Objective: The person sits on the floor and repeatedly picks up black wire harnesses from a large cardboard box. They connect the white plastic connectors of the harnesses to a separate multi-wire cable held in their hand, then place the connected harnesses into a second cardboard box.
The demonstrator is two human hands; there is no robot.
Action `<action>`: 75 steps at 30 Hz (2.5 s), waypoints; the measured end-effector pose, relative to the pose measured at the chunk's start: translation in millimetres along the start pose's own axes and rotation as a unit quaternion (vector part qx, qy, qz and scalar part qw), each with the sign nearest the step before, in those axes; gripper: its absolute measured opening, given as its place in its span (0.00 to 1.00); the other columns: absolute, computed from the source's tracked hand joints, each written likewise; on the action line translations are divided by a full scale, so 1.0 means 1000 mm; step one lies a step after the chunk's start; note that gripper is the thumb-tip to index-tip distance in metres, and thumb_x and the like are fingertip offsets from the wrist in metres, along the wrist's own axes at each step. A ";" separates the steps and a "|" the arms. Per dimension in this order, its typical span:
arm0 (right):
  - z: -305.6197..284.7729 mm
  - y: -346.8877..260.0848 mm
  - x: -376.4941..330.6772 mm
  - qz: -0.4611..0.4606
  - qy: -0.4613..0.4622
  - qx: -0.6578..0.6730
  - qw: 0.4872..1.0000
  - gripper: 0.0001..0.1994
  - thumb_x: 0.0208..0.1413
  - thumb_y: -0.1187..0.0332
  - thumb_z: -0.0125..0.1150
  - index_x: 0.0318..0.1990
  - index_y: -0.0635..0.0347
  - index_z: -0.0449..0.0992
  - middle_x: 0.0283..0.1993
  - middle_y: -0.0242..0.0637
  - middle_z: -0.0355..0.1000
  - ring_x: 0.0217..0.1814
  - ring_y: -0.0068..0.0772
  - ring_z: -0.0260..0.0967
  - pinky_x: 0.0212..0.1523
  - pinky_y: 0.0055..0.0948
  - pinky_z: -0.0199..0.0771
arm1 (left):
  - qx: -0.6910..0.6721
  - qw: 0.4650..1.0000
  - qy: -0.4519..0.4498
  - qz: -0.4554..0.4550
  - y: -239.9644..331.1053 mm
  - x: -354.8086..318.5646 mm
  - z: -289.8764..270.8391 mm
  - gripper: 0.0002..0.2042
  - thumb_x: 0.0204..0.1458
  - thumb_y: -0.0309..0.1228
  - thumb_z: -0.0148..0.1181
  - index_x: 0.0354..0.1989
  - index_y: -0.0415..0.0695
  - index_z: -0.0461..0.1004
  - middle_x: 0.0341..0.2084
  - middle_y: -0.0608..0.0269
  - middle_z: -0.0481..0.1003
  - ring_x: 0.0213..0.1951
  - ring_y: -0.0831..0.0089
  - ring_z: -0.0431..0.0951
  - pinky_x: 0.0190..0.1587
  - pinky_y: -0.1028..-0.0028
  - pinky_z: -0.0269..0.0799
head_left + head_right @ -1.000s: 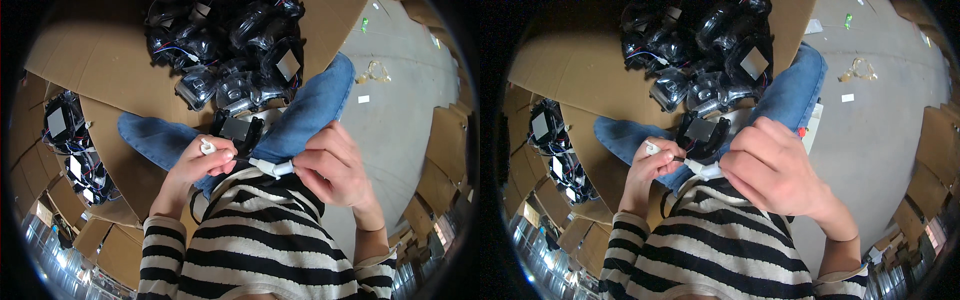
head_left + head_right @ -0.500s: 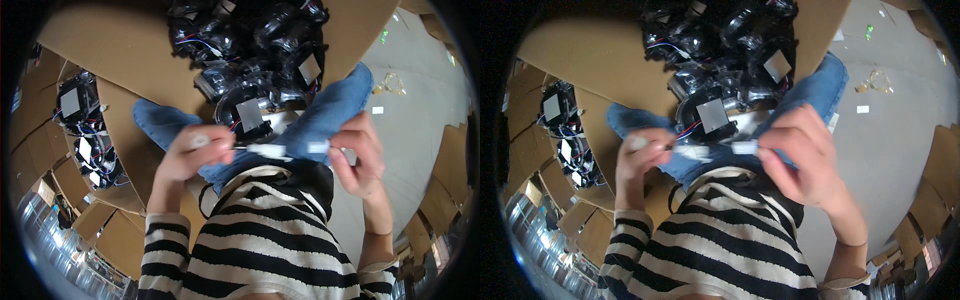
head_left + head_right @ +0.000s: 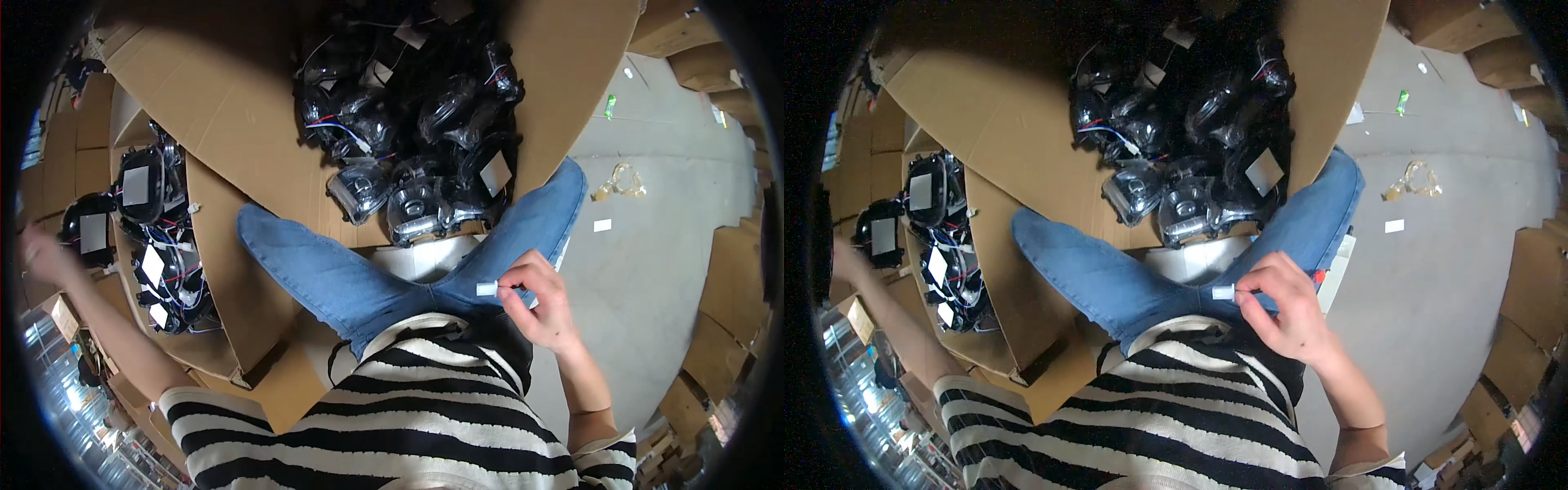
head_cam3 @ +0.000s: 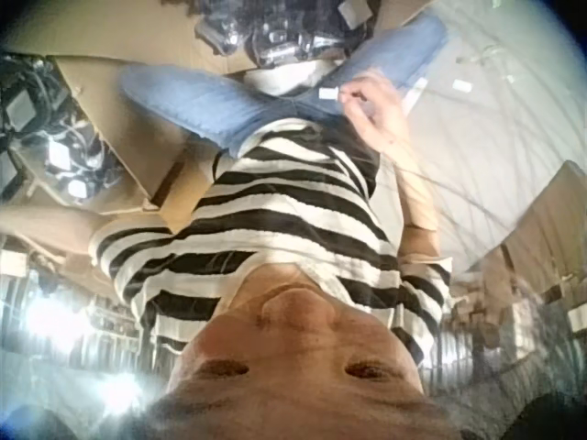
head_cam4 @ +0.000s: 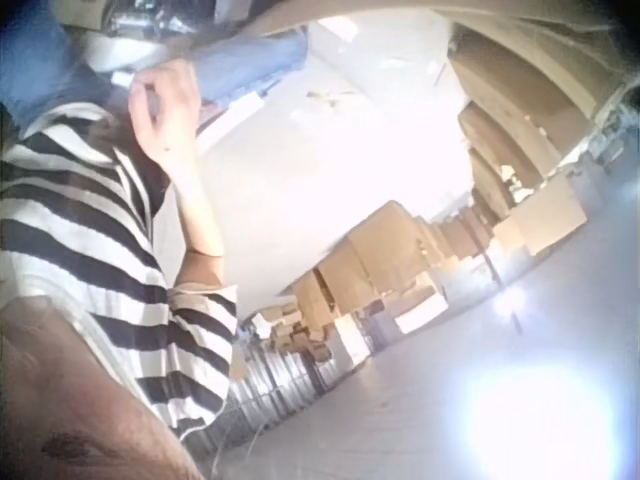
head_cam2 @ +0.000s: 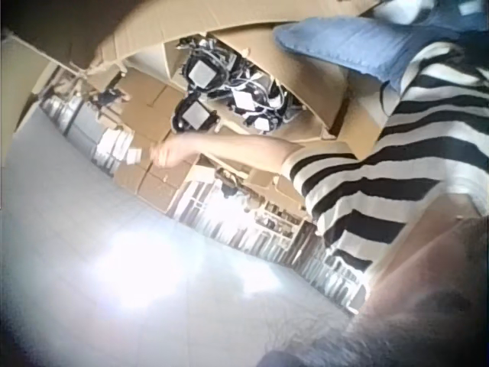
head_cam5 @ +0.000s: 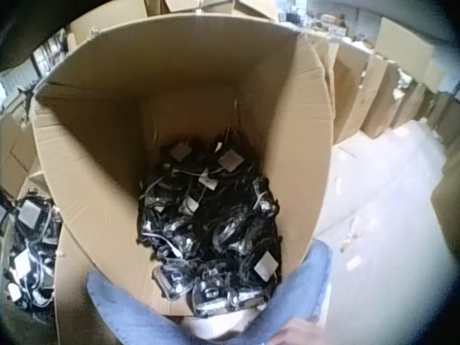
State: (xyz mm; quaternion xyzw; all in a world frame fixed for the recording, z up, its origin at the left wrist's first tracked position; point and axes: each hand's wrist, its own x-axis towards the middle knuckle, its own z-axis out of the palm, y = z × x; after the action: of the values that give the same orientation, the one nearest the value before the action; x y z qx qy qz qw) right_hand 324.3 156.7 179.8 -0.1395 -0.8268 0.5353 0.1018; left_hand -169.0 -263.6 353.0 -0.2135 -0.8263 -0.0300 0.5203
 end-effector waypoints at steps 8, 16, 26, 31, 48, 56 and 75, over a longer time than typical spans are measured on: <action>0.011 0.011 -0.004 0.024 -0.015 0.011 1.000 0.04 0.38 0.79 0.55 0.24 0.63 0.67 0.24 0.38 0.64 0.27 0.39 0.62 0.29 0.30 0.62 | -0.192 0.957 -0.066 -0.205 0.164 -0.185 0.019 0.13 0.50 0.34 0.51 0.35 0.35 0.68 0.32 0.55 0.70 0.34 0.70 0.68 0.38 0.73 0.63; 0.006 0.018 0.010 0.046 -0.045 0.029 0.997 0.04 0.39 0.78 0.54 0.25 0.63 0.67 0.25 0.39 0.65 0.29 0.40 0.62 0.30 0.31 0.62 | -0.711 0.210 -0.503 -0.445 0.459 -0.189 0.058 0.16 0.52 0.36 0.47 0.42 0.35 0.66 0.20 0.69 0.64 0.16 0.86 0.54 0.18 0.84 0.49; -0.011 0.042 0.020 0.122 -0.033 0.079 0.989 0.03 0.38 0.78 0.54 0.24 0.64 0.68 0.24 0.40 0.64 0.28 0.41 0.62 0.30 0.31 0.62 | -0.490 0.353 -0.494 -0.625 0.593 -0.170 0.212 0.18 0.50 0.46 0.45 0.38 0.44 0.67 0.26 0.62 0.66 0.27 0.70 0.66 0.35 0.63 0.63; -0.008 0.054 0.014 0.190 -0.009 0.081 0.978 0.02 0.38 0.77 0.55 0.22 0.65 0.69 0.22 0.39 0.63 0.25 0.37 0.60 0.26 0.27 0.59 | -0.640 0.330 -0.291 -0.630 0.608 -0.187 0.266 0.14 0.45 0.38 0.52 0.35 0.41 0.68 0.26 0.60 0.69 0.27 0.68 0.68 0.31 0.69 0.64; 0.005 0.014 0.018 0.143 -0.100 0.089 0.981 0.03 0.38 0.80 0.55 0.23 0.65 0.68 0.23 0.39 0.65 0.24 0.35 0.63 0.25 0.25 0.63 | -0.709 0.486 -0.450 -0.243 0.448 -0.127 0.050 0.14 0.56 0.33 0.38 0.45 0.38 0.63 0.21 0.69 0.66 0.19 0.86 0.61 0.22 0.85 0.59; 0.030 -0.015 0.033 0.114 -0.115 0.110 0.981 0.03 0.43 0.78 0.53 0.27 0.66 0.68 0.25 0.39 0.65 0.25 0.31 0.65 0.25 0.24 0.64 | -0.630 0.456 -0.595 -0.204 0.396 -0.198 -0.051 0.16 0.55 0.31 0.36 0.49 0.38 0.60 0.23 0.60 0.67 0.22 0.73 0.68 0.28 0.77 0.65; 0.017 -0.032 0.042 -0.006 -0.067 -0.051 0.996 0.06 0.35 0.79 0.57 0.25 0.62 0.67 0.23 0.38 0.63 0.25 0.38 0.62 0.25 0.31 0.63 | -0.592 0.397 -0.667 0.215 0.391 -0.195 -0.096 0.19 0.44 0.27 0.47 0.46 0.35 0.60 0.29 0.47 0.70 0.31 0.53 0.71 0.34 0.62 0.66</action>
State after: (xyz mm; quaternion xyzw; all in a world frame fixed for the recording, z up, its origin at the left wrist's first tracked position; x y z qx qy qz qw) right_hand 275.4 143.6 203.2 -0.1035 -0.8586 0.5002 0.0426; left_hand 133.8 2.2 159.4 -0.5905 -0.6117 -0.2472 -0.4648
